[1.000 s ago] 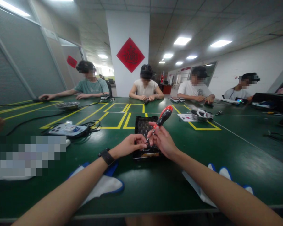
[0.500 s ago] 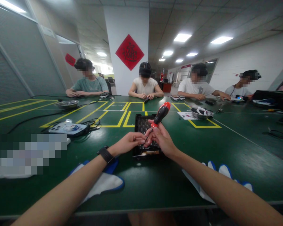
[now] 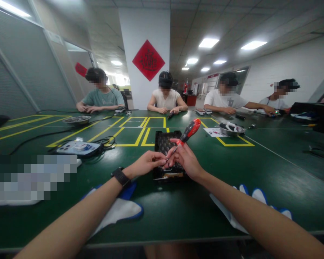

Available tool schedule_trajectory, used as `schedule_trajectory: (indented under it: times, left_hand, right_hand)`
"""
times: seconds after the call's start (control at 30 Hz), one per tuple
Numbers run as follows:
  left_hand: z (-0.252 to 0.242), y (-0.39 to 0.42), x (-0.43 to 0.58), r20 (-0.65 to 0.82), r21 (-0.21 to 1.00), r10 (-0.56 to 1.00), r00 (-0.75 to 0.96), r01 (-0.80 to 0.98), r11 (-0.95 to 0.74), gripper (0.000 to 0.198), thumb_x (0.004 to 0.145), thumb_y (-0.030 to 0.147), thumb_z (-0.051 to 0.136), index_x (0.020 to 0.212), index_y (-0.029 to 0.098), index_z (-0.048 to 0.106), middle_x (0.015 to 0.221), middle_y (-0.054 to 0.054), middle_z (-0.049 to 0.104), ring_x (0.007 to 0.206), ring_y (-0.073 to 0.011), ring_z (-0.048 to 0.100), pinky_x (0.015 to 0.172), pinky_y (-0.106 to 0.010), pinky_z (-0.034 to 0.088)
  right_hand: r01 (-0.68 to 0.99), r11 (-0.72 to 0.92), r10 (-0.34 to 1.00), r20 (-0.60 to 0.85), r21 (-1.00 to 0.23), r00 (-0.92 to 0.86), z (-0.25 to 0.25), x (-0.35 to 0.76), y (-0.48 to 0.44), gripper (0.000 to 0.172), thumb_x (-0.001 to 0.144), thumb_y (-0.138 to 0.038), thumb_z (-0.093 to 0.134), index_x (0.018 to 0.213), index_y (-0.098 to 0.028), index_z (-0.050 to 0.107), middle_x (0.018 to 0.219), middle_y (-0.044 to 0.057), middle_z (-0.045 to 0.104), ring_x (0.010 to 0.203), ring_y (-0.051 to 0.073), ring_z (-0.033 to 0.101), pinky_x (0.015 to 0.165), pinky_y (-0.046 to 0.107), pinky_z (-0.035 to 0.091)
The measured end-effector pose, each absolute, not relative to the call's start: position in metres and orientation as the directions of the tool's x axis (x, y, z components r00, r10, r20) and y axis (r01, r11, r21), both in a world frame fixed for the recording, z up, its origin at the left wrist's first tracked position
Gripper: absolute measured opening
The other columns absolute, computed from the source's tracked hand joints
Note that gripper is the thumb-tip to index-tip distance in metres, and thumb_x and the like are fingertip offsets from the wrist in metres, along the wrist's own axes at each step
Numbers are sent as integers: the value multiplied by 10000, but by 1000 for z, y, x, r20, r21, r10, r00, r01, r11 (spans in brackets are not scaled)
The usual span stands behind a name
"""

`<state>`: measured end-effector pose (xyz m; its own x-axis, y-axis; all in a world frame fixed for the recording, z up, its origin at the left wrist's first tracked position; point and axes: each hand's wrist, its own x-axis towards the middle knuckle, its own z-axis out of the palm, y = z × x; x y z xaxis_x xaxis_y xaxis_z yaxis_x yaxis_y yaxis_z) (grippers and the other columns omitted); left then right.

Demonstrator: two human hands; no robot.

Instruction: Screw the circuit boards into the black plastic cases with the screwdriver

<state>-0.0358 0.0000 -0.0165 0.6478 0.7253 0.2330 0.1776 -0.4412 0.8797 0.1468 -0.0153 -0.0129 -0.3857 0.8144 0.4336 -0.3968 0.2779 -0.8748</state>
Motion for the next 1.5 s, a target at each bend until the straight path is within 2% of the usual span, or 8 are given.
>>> schedule_trajectory:
  times: [0.23, 0.53, 0.73, 1.03, 1.3, 1.5]
  left_hand:
    - [-12, -7, -31, 253, 850, 772, 583, 247, -465, 281, 717, 366, 640, 797, 97, 615, 677, -10, 584, 612, -86, 487, 596, -201, 377]
    - [-10, -5, -35, 219, 861, 702, 678, 204, -465, 268, 786, 340, 566, 862, 93, 638, 841, -73, 645, 750, -135, 554, 700, -244, 419]
    - [-13, -3, -32, 225, 871, 717, 660, 193, -451, 266, 703, 315, 664, 847, 111, 572, 800, -25, 599, 699, -103, 520, 660, -222, 417]
    - [-15, -3, -36, 164, 907, 662, 731, 153, -393, 251, 793, 324, 562, 876, 94, 622, 843, -51, 623, 777, -137, 540, 738, -251, 401]
    - [-18, -4, -32, 220, 904, 719, 660, 139, -404, 238, 745, 314, 623, 845, 107, 560, 837, -29, 594, 765, -122, 528, 727, -251, 411]
    - [-16, -3, -36, 179, 903, 673, 717, 151, -401, 248, 802, 314, 552, 891, 87, 598, 881, -66, 619, 798, -142, 543, 750, -269, 408]
  right_hand:
    - [-383, 285, 802, 437, -879, -407, -11, 147, -16, 374, 881, -432, 389, 1182, -210, 408, 742, 9, 617, 506, 102, 560, 536, 255, 450]
    - [-368, 281, 801, 428, -886, -419, -13, 148, -15, 382, 889, -430, 365, 1198, -207, 398, 757, 20, 623, 501, 104, 570, 521, 255, 450]
    - [-356, 309, 768, 452, -882, -453, -13, 148, -14, 373, 896, -396, 378, 1214, -203, 395, 725, -1, 594, 490, 87, 552, 505, 231, 440]
    - [-376, 277, 748, 444, -884, -493, -12, 149, -14, 376, 912, -387, 333, 1249, -221, 346, 815, 31, 615, 558, 119, 612, 529, 253, 464]
    - [-388, 271, 733, 450, -881, -510, -10, 150, -17, 397, 901, -379, 376, 1261, -214, 342, 821, 34, 622, 562, 105, 601, 546, 245, 472]
    - [-390, 265, 749, 443, -882, -493, -11, 149, -15, 400, 902, -388, 367, 1269, -232, 332, 829, 39, 626, 549, 111, 607, 514, 240, 467]
